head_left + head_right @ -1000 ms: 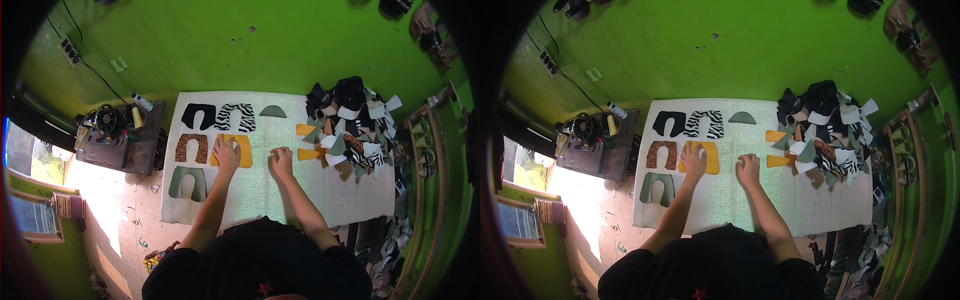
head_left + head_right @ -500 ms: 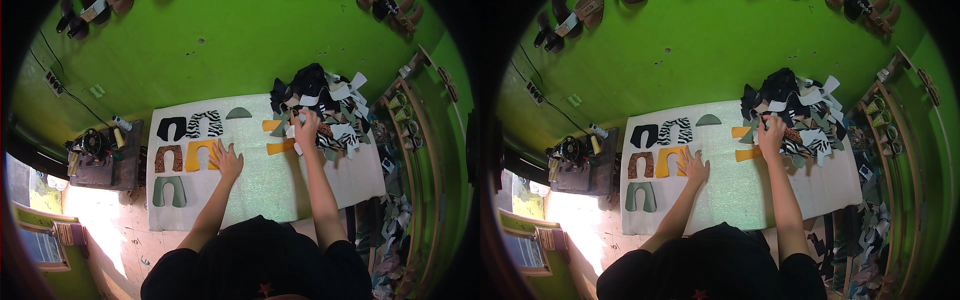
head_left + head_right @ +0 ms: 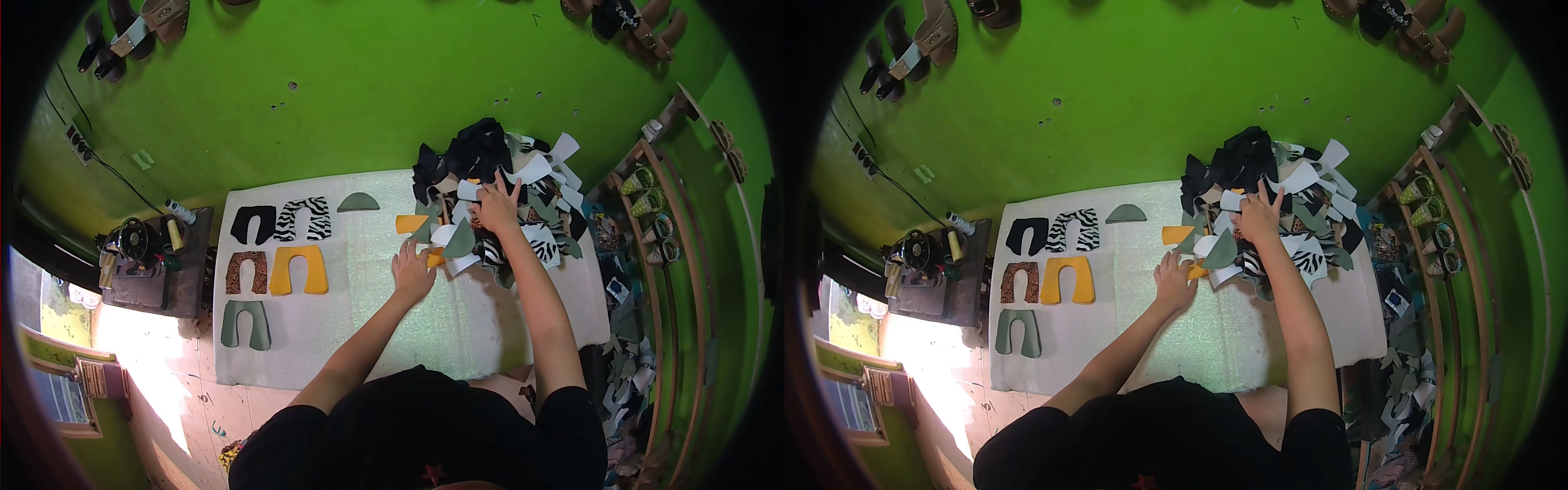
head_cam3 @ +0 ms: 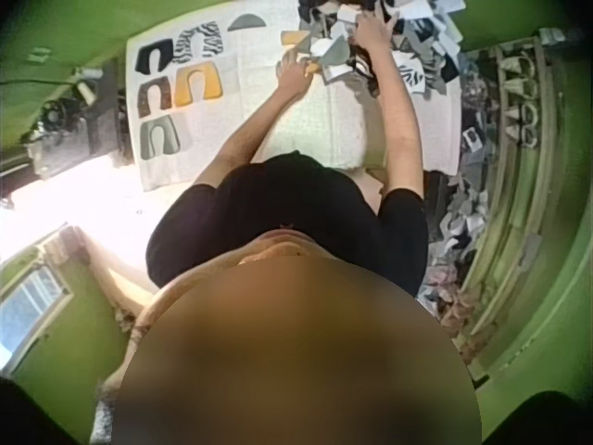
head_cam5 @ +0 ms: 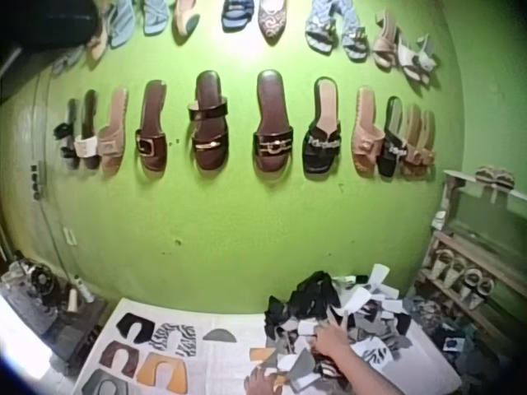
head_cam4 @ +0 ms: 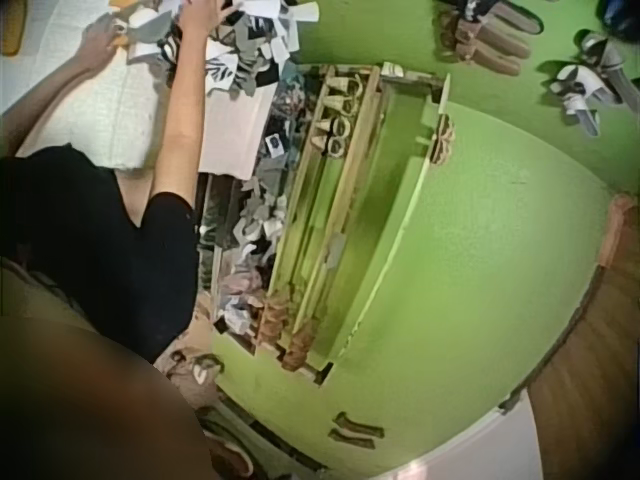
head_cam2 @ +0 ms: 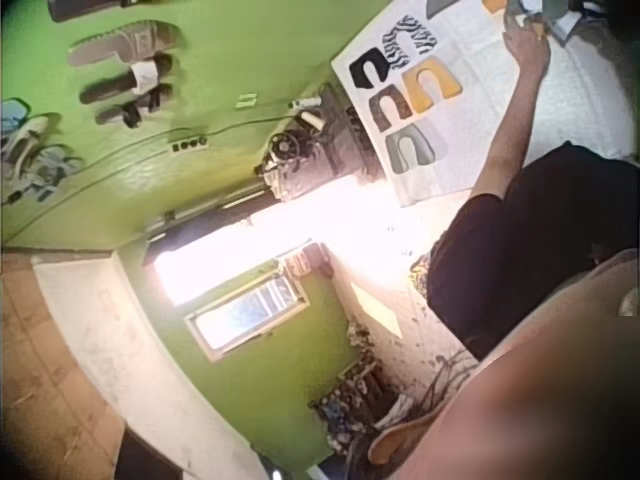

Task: Organize shoe component materials on a table into categorized stacks.

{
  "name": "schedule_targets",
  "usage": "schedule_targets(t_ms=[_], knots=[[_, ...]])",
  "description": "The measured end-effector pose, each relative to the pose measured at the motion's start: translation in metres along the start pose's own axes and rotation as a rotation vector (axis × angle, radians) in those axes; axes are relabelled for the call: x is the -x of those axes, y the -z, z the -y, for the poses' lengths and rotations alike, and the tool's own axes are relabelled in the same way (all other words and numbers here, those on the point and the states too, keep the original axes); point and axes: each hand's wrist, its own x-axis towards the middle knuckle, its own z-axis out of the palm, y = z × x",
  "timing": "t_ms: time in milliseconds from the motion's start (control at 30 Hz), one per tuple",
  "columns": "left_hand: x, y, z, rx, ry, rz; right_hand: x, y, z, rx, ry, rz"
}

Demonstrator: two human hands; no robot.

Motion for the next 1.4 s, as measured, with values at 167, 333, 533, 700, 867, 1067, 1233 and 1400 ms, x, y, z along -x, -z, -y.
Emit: schedule_targets(t_ms=[167,333,533,700,867,1067,1233,1400], knots=[[-0.024,-0.023,0.005,-0.079,0.014,0.123,0.004,0.001,-0.012,-0.003,0.033,-0.079],[-0.033,-0.029,0.002,-0.185,0.031,0.113,-0.006,-0.003,-0.013,-0.01,-0.053,-0.127],[-0.041,-0.032,0.01,-0.33,-0.013,0.112,-0.038,-0.017,-0.001,0.05,0.048,-0.274],[-0.041,-0.036,0.018,-0.208,-0.121,0.024,-0.061,-0.032,-0.007,0.149,0.17,-0.253],[-0.042,-0.032,0.03,0.005,-0.053,-0.05,-0.068,-0.019,-0.016,0.13,0.235,-0.3],[-0.041,0.001,0.021,0.241,0.106,-0.221,-0.057,0.017,-0.043,-0.11,0.028,-0.475],[-0.046,0.019,0.009,0.384,0.143,-0.338,-0.047,0.029,-0.076,-0.116,-0.147,-0.511],[-0.052,0.034,-0.009,0.58,0.113,-0.422,-0.034,0.038,-0.094,-0.184,-0.267,-0.657]])
